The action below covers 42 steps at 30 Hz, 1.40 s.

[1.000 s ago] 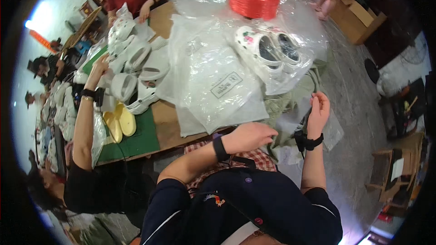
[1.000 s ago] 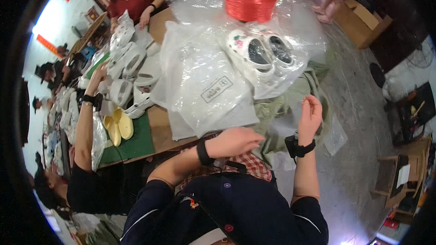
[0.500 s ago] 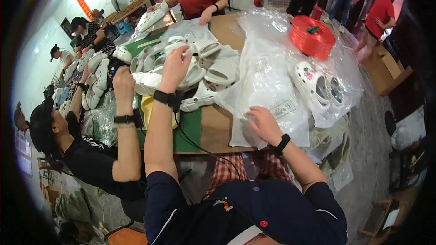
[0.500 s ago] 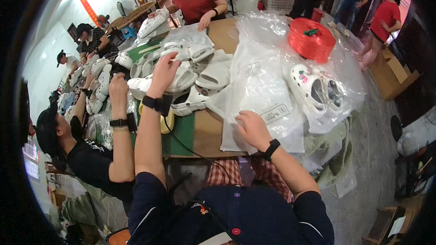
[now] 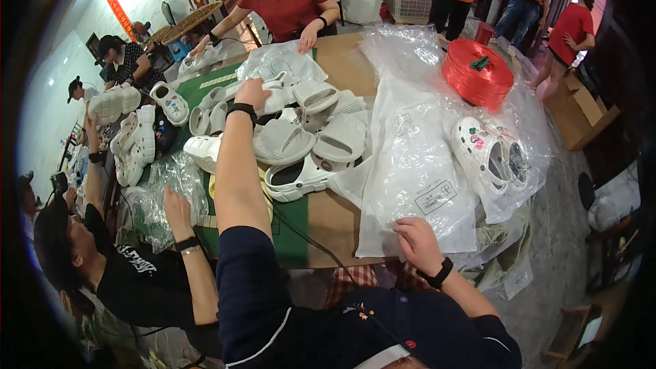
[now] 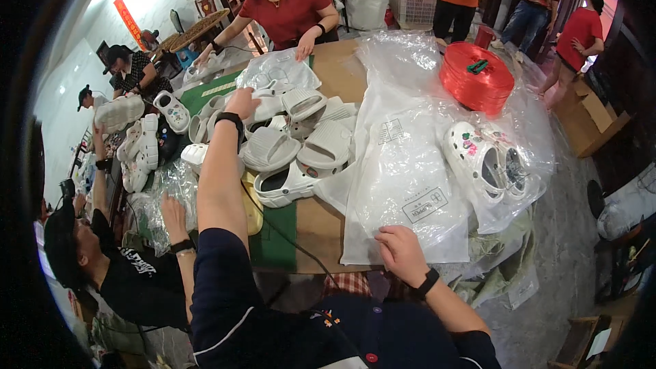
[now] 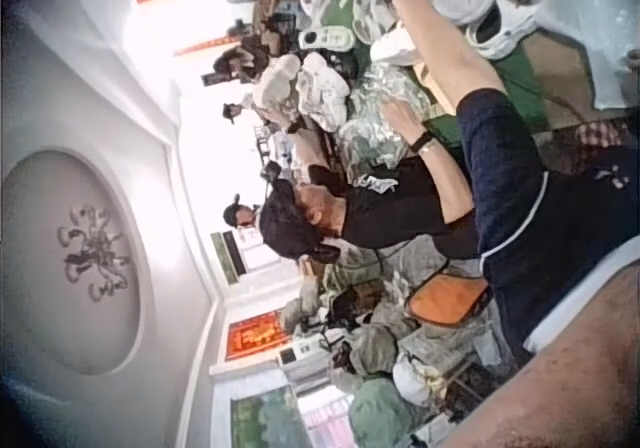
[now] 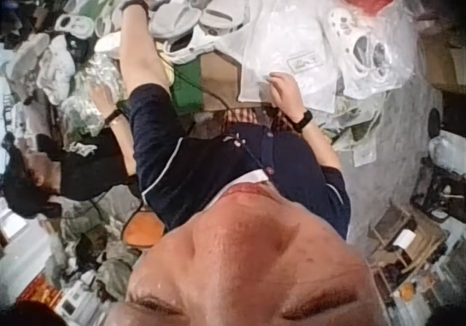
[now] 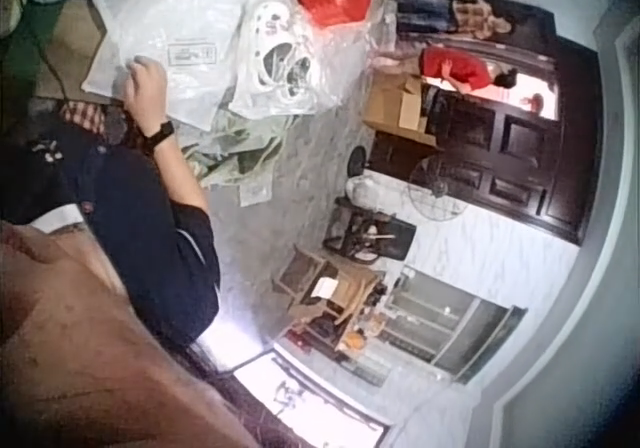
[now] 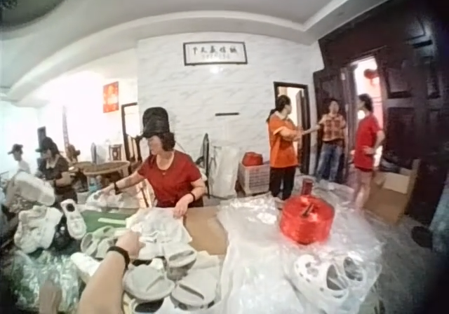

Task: Packing pairs of clogs into plastic bags and placing them into a larger transport sack.

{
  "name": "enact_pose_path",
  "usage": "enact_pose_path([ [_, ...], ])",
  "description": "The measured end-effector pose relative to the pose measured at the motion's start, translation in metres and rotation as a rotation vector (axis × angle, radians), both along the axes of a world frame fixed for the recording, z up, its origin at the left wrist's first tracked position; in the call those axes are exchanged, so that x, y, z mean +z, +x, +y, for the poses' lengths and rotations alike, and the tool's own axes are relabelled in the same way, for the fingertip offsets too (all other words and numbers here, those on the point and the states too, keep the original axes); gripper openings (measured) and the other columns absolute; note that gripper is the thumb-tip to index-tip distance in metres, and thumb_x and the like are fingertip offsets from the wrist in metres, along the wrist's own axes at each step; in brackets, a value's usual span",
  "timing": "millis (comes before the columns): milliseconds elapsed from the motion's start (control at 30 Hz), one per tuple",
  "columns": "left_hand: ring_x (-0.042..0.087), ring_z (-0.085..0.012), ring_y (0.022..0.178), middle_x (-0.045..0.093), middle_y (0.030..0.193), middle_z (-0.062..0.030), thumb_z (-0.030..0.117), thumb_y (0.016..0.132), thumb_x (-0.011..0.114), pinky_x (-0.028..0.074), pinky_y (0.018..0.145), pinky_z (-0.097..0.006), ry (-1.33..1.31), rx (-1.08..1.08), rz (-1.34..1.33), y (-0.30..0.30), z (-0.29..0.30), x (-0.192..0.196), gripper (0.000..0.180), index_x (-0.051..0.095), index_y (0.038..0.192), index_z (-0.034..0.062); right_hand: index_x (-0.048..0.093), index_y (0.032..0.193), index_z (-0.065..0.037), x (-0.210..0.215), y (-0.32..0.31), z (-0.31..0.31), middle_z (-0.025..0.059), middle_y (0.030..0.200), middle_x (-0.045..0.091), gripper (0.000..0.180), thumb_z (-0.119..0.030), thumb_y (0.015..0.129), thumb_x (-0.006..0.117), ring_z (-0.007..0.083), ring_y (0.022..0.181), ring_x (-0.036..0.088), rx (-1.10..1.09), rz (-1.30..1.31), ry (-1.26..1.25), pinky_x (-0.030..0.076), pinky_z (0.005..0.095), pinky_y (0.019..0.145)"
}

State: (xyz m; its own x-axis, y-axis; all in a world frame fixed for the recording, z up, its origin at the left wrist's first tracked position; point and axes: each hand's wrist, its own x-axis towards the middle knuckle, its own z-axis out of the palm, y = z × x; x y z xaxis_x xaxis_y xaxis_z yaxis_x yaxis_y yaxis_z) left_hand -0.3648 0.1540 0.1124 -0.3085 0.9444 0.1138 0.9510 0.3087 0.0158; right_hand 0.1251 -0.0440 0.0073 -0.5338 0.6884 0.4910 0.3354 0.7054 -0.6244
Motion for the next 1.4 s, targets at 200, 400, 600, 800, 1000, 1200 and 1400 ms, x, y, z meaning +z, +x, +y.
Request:
enact_pose_path([
  [200, 0.062, -0.0380, 0.092, 0.065, 0.094, -0.0212, 0.032, 0.075, 0.069, 0.049, 0.081, -0.046, 0.207, -0.119, 0.134, -0.005, -0.032, 0.037, 0.035, 0.065, 0.091, 0.0010, 0.063, 0.091, -0.004, 0.012, 0.009, -0.005, 0.0120, 0.096, 0.063, 0.016, 0.001, 0.076, 0.062, 0.0318, 0.090, 0.059, -0.006, 0.033, -0.019, 0.046, 0.0404, 0.080],
  [400, 0.060, -0.0391, 0.085, 0.063, 0.086, -0.0203, 0.021, 0.077, 0.069, 0.046, 0.073, -0.047, 0.556, -0.148, -0.049, 0.018, -0.136, 0.095, 0.027, 0.059, 0.093, 0.0016, 0.063, 0.091, -0.003, 0.026, 0.009, -0.011, 0.0119, 0.094, 0.063, 0.016, 0.001, 0.075, 0.062, 0.0314, 0.089, 0.059, 0.038, 0.103, -0.018, 0.046, 0.0391, 0.080],
  [600, 0.054, -0.0384, 0.080, 0.057, 0.080, -0.0175, 0.012, 0.074, 0.063, 0.044, 0.072, -0.045, 0.782, -0.262, -0.049, 0.045, -0.199, 0.054, 0.017, 0.054, 0.085, 0.0024, 0.061, 0.101, -0.001, 0.034, -0.020, -0.023, 0.0129, 0.098, 0.063, 0.021, 0.000, 0.081, 0.060, 0.0293, 0.088, 0.060, 0.193, 0.150, -0.001, 0.048, 0.0378, 0.079],
  [800, 0.049, -0.0374, 0.079, 0.051, 0.080, -0.0166, 0.007, 0.075, 0.061, 0.039, 0.072, -0.045, 1.000, -0.095, -0.146, 0.138, -0.240, -0.023, 0.015, 0.051, 0.085, 0.0013, 0.020, 0.144, -0.001, 0.027, -0.130, 0.006, 0.0128, 0.128, 0.049, 0.071, -0.028, 0.092, 0.059, 0.0217, 0.112, 0.053, 0.299, 0.378, -1.075, 0.045, 0.0345, 0.091],
  [1000, 0.049, -0.0384, 0.091, 0.053, 0.093, -0.0188, 0.005, 0.072, 0.063, 0.038, 0.083, -0.046, 0.865, -0.250, -0.384, 0.182, -0.269, -0.063, 0.029, 0.051, 0.098, 0.0013, 0.022, 0.144, -0.003, 0.001, -0.212, 0.026, 0.0062, 0.118, 0.052, 0.074, -0.038, 0.091, 0.059, 0.0161, 0.096, 0.056, 0.525, 0.488, -1.396, 0.048, 0.0348, 0.077],
  [1200, 0.045, -0.0314, 0.114, 0.045, 0.122, -0.0214, 0.018, 0.086, 0.066, 0.035, 0.101, -0.040, 1.382, 0.577, -0.641, 0.108, -0.325, -0.119, 0.061, 0.033, 0.129, -0.0097, 0.037, 0.135, -0.008, 0.000, -0.228, 0.021, 0.0005, 0.106, 0.055, 0.061, -0.044, 0.090, 0.058, 0.0120, 0.095, 0.054, 0.255, 0.515, -1.361, 0.046, 0.0351, 0.076],
  [1400, 0.039, -0.0308, 0.120, 0.046, 0.128, -0.0140, 0.057, 0.079, 0.066, 0.032, 0.095, -0.055, 1.050, 0.841, -1.714, 0.062, -0.331, -0.139, 0.078, 0.043, 0.130, 0.0022, 0.012, 0.142, 0.004, 0.027, -0.245, 0.012, 0.0229, 0.131, 0.043, 0.101, -0.036, 0.075, 0.076, 0.0291, 0.115, 0.049, 0.248, 0.538, -1.282, 0.043, 0.0387, 0.091],
])
